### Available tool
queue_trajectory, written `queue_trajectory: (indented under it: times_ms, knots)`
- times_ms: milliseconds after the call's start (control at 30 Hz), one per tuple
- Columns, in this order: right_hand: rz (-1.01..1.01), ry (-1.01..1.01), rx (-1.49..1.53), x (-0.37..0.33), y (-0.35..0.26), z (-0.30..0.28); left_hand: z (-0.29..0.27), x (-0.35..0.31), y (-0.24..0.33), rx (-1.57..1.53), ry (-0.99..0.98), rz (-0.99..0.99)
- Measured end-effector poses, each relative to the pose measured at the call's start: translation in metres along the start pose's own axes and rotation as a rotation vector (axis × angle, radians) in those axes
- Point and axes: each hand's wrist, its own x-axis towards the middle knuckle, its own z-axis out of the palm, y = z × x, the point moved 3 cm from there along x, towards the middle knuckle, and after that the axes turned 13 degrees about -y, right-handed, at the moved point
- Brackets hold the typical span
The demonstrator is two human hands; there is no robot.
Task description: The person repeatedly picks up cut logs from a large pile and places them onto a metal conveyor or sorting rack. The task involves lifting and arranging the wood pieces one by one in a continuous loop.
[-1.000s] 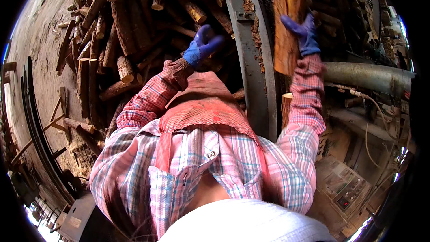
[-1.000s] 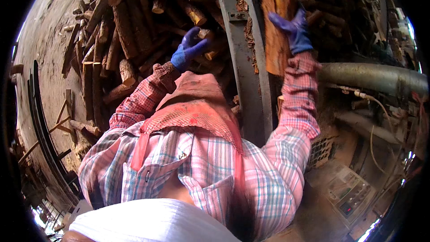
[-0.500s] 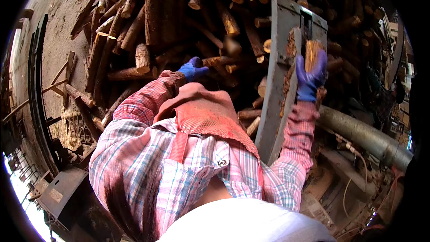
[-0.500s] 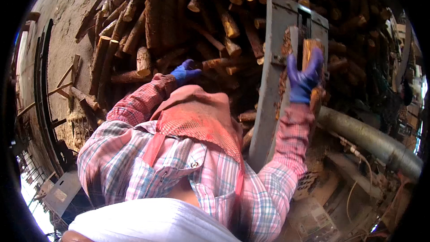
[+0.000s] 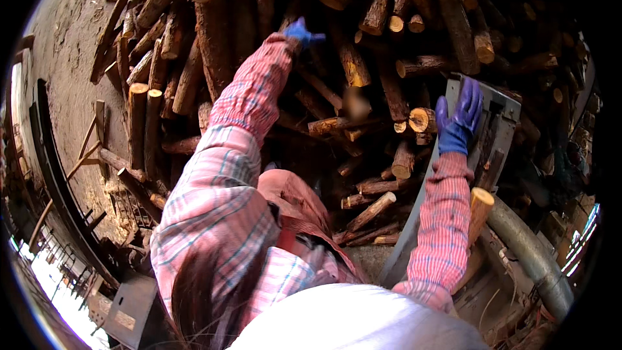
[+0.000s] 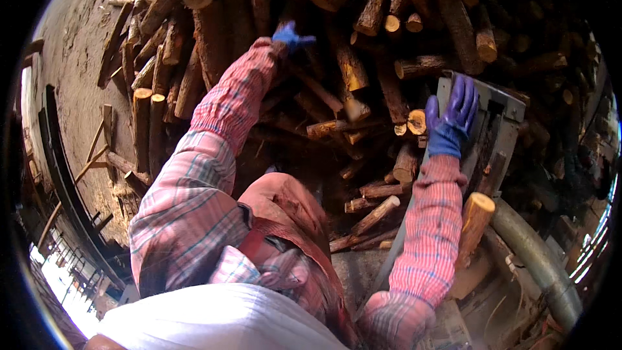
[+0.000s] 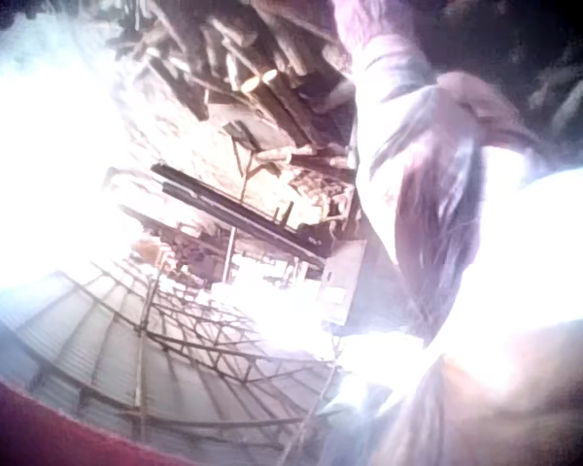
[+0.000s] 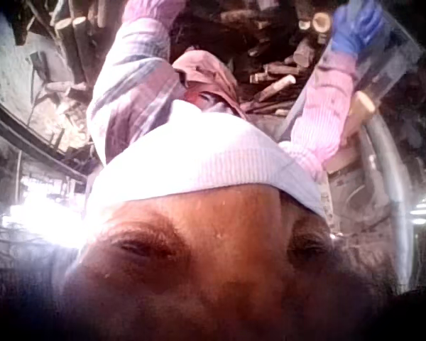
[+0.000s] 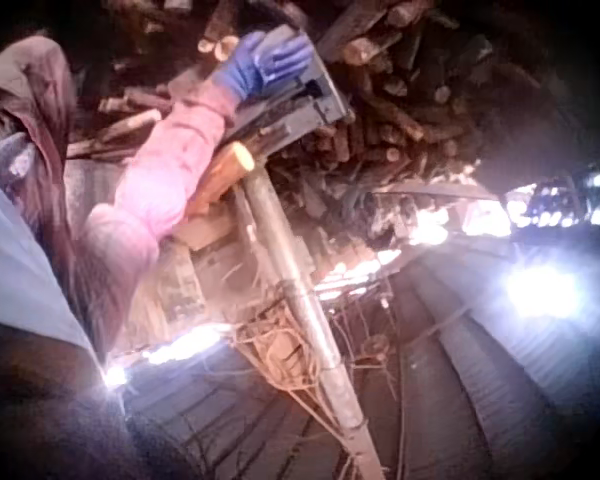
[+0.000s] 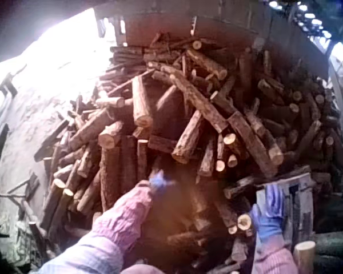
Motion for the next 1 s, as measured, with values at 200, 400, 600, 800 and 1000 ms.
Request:
queue_trajectory:
  times_ms: [200,400,600,800,1000]
  knots:
    - [-0.04,-0.041,-0.029,0.014,-0.016,-0.021,-0.052,0.117,0.099,0.171,0.008,-0.114]
    - [-0.041,-0.081,-0.01,0.011,-0.014,-0.02,-0.045,0.174,0.08,-0.007,-0.048,0.019]
    - [-0.055,-0.074,0.021,0.008,-0.011,-0.018,-0.049,0.143,0.096,0.01,0.049,0.049]
    - [-0.017,-0.044,0.064,0.002,-0.004,-0.01,-0.082,0.056,0.111,-0.055,-0.1,0.014]
    - [-0.019,0.009,0.014,0.005,-0.017,-0.022,-0.014,-0.113,0.04,-1.637,-0.75,0.063]
